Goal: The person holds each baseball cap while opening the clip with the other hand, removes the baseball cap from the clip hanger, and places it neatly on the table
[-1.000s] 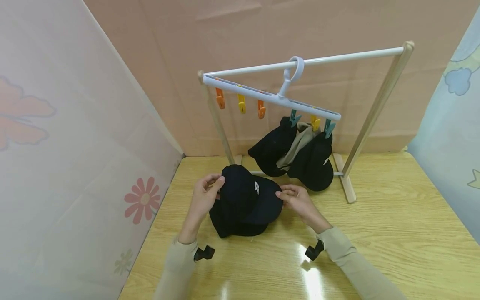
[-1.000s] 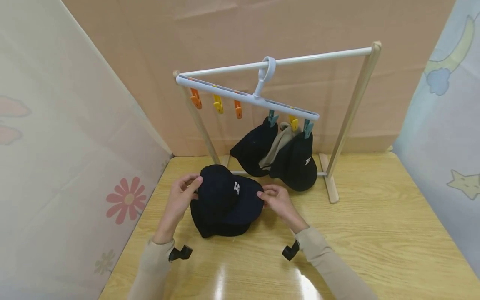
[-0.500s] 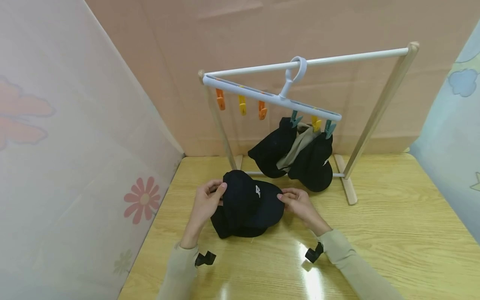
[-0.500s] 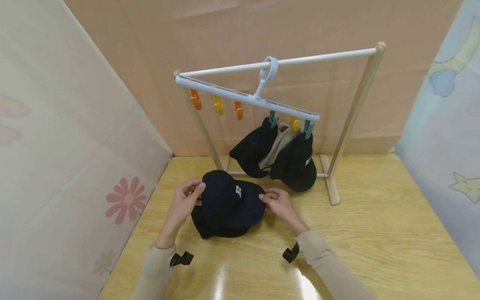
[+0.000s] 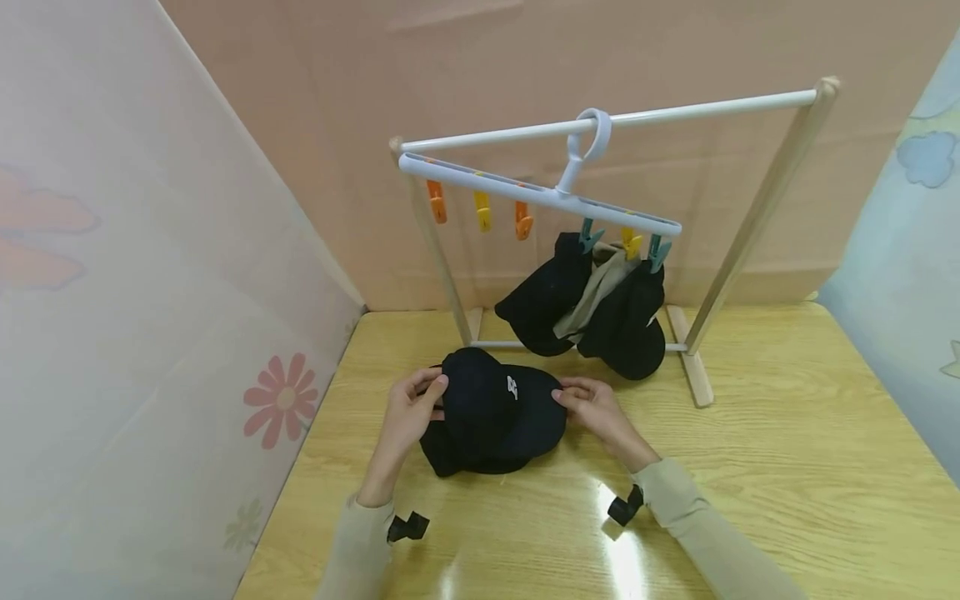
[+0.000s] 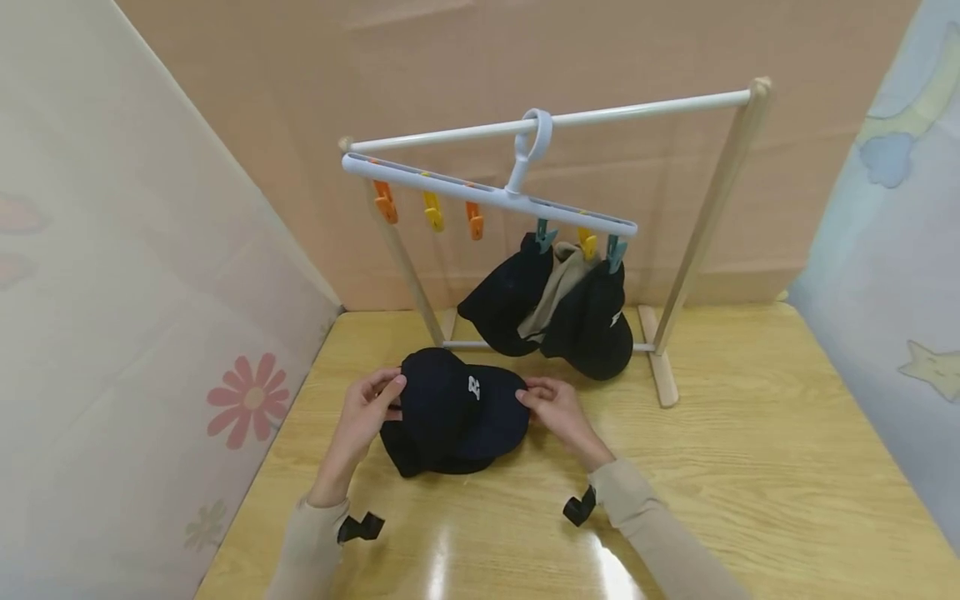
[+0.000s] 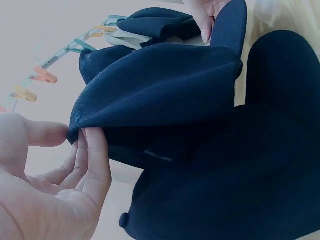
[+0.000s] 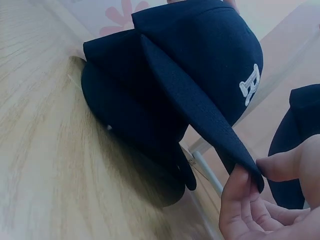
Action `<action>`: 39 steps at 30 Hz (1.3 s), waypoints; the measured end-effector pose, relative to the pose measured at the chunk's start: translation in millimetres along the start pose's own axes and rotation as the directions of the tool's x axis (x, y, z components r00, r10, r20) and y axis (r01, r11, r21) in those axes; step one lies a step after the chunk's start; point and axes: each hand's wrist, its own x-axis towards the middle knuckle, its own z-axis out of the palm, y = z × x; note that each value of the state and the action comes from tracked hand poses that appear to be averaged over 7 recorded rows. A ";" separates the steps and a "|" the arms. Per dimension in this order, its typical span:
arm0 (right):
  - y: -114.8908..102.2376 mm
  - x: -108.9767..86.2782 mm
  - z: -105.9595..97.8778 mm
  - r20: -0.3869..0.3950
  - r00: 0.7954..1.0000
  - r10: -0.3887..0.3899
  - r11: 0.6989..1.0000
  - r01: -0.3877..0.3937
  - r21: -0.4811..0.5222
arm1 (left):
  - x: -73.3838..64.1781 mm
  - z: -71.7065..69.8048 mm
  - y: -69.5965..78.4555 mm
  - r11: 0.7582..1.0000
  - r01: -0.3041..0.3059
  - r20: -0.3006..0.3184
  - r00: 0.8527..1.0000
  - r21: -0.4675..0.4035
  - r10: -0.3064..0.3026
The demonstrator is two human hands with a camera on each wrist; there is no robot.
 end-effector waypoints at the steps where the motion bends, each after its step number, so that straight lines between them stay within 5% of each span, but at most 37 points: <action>1: 0.6 0.2 0.2 0.002 1.000 0.001 1.000 -0.001 0.004 | -0.3 -0.6 -1.6 1.000 0.005 -0.001 1.000 -0.004 -0.005; 8: 3.0 0.0 -0.5 -0.007 1.000 -0.001 1.000 0.001 0.019 | -2.7 -1.4 -7.3 0.999 0.044 -0.001 0.999 -0.010 -0.044; 27: 12.9 0.8 8.6 -0.058 0.998 -0.022 0.999 0.019 -0.051 | 5.2 -7.4 -27.2 0.999 0.008 0.017 1.000 0.046 -0.009; 39: 18.8 3.4 9.8 -0.097 0.995 -0.029 0.990 0.015 -0.143 | 1.3 -4.5 -31.9 0.994 0.001 -0.024 1.000 0.108 0.001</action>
